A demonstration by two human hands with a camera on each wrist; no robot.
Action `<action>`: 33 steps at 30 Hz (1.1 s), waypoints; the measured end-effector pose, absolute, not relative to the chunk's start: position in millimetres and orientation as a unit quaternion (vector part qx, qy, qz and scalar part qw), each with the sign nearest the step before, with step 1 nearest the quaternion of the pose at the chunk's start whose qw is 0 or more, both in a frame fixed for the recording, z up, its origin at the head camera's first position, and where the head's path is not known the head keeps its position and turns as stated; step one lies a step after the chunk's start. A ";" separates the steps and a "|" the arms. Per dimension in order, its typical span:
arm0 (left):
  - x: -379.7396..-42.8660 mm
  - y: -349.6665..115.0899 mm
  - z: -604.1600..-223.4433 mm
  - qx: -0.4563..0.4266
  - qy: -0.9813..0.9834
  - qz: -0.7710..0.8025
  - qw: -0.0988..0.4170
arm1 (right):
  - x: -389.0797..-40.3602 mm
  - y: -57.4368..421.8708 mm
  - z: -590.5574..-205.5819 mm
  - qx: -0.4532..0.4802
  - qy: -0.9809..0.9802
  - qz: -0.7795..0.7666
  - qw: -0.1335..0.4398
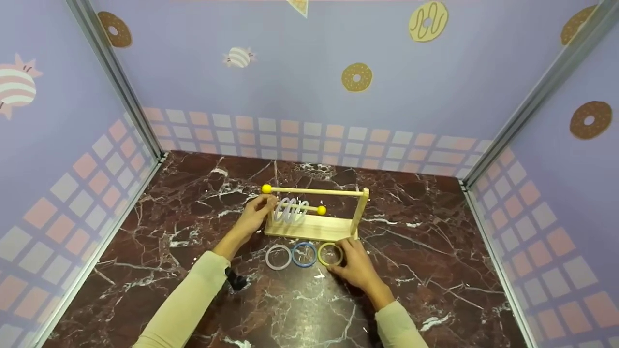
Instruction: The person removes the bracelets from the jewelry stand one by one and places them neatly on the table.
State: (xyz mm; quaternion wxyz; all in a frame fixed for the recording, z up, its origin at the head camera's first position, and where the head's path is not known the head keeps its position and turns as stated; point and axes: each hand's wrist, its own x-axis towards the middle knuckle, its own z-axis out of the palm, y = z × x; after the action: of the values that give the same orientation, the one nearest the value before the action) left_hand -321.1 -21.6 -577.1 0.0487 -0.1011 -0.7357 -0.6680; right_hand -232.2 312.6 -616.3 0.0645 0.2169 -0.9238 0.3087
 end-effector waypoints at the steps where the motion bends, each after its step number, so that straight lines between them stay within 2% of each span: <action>1: -318.1 -21.3 -573.5 -0.100 -0.734 -0.669 0.051 | -231.3 312.8 -615.8 0.215 -0.924 0.312 0.059; 7: -298.3 -20.6 -547.6 -0.085 -0.726 -0.679 0.063 | -228.0 315.5 -609.5 0.206 -0.918 0.338 0.032; 10: -297.8 -21.2 -546.9 -0.087 -0.724 -0.681 0.063 | -226.0 317.3 -609.2 0.209 -0.913 0.348 0.035; 19: -316.0 -17.1 -573.6 -0.083 -0.731 -0.674 0.064 | -224.3 321.3 -613.3 0.196 -0.914 0.353 0.038; 33: -320.2 -21.2 -578.7 -0.090 -0.735 -0.670 0.043 | -224.7 321.9 -617.7 0.191 -0.911 0.362 0.050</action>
State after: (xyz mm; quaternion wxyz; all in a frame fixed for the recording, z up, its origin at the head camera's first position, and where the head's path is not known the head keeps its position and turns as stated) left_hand -320.2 -21.2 -578.7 0.0430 -0.0904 -0.7354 -0.6702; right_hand -224.7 321.9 -617.7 0.0500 0.1912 -0.9109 0.3622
